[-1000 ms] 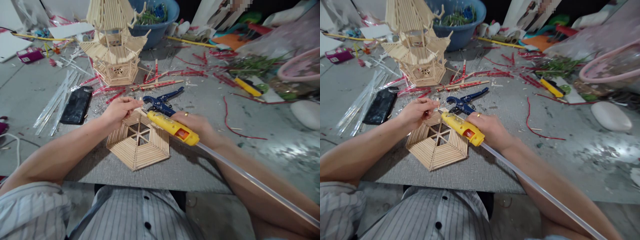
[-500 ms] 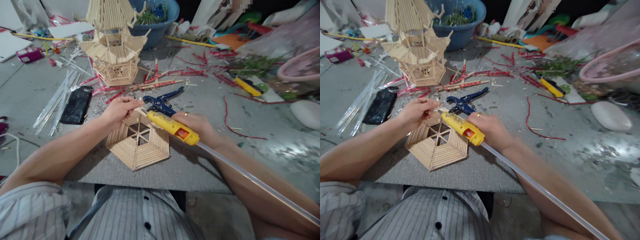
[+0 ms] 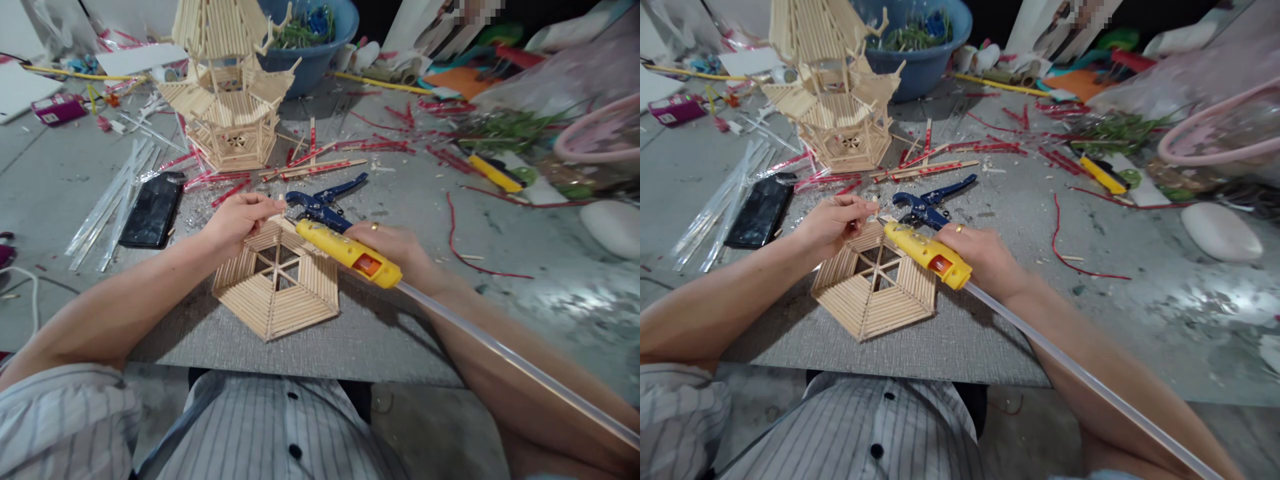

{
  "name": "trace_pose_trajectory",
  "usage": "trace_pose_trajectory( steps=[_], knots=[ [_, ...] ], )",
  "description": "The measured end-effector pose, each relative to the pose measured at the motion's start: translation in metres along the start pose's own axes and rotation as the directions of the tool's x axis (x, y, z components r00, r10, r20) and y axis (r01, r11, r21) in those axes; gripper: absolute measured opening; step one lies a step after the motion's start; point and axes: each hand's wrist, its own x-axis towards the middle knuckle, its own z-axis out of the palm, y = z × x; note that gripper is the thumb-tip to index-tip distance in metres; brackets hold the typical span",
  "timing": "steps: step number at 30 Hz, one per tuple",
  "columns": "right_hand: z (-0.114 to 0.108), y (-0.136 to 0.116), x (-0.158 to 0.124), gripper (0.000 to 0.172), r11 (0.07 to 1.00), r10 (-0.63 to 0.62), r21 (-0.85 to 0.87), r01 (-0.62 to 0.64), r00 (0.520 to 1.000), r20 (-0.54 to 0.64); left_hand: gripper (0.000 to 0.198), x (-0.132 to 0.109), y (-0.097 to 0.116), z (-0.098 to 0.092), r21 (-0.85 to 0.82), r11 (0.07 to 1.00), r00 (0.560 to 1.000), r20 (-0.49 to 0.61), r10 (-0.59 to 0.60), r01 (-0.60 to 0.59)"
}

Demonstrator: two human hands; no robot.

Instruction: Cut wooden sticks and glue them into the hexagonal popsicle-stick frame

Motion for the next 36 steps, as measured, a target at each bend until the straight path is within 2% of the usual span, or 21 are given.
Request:
trace_pose_trajectory(
  steps=[7, 11, 14, 16, 18, 19, 21, 24, 27, 30, 34, 36],
  knots=[
    [-0.002, 0.0, 0.0, 0.006, 1.0, 0.013, 0.027, -0.013, 1.0, 0.004, 0.021, -0.001, 0.001, 0.001, 0.014, 1.0, 1.0, -0.004, -0.01, 0.011],
    [-0.002, 0.007, 0.002, 0.007, 0.997, -0.077, -0.009, 0.077, 0.997, 0.023, 0.02, -0.002, 0.001, 0.001, -0.013, 1.0, 1.0, 0.006, -0.012, 0.012],
    [0.001, 0.013, 0.002, 0.008, 0.993, -0.111, -0.05, 0.108, 0.993, -0.043, 0.019, -0.002, 0.001, 0.0, -0.03, 1.0, 1.0, 0.015, 0.002, -0.002],
    [0.001, 0.014, 0.003, 0.01, 0.996, -0.041, -0.083, 0.03, 0.991, -0.13, 0.019, -0.001, 0.0, -0.001, -0.031, 0.999, 1.0, 0.022, 0.018, -0.018],
    [0.0, 0.011, 0.005, 0.023, 0.993, 0.114, 0.019, -0.112, 0.979, -0.169, 0.017, 0.0, -0.001, -0.002, -0.008, 0.999, 0.999, 0.025, 0.042, -0.042],
    [-0.002, 0.009, 0.007, 0.029, 0.971, 0.216, 0.138, -0.196, 0.966, -0.145, 0.016, 0.0, -0.002, -0.002, 0.013, 0.998, 0.998, 0.021, 0.059, -0.059],
    [-0.005, 0.004, 0.01, 0.037, 0.847, 0.379, 0.416, -0.332, 0.925, -0.034, 0.015, -0.001, -0.003, -0.002, 0.072, 0.992, 0.994, 0.027, 0.103, -0.105],
    [-0.01, -0.003, 0.014, 0.042, 0.642, 0.466, 0.649, -0.408, 0.88, 0.092, 0.014, -0.003, -0.003, -0.001, 0.183, 0.966, 0.982, 0.066, 0.175, -0.184],
    [-0.011, -0.004, 0.014, 0.043, 0.552, 0.485, 0.707, -0.441, 0.86, 0.158, 0.012, -0.006, -0.003, -0.001, 0.31, 0.903, 0.955, 0.106, 0.278, -0.298],
    [-0.01, -0.001, 0.012, 0.042, 0.491, 0.533, 0.708, -0.508, 0.818, 0.218, 0.009, -0.007, -0.001, -0.001, 0.424, 0.807, 0.91, 0.144, 0.388, -0.411],
    [-0.01, 0.0, 0.011, 0.048, 0.437, 0.591, 0.69, -0.578, 0.762, 0.264, 0.008, -0.007, 0.0, -0.002, 0.518, 0.712, 0.874, 0.178, 0.452, -0.474],
    [-0.01, -0.001, 0.012, 0.05, 0.449, 0.585, 0.685, -0.573, 0.769, 0.259, 0.009, -0.007, 0.0, -0.002, 0.544, 0.681, 0.863, 0.19, 0.468, -0.489]
  ],
)
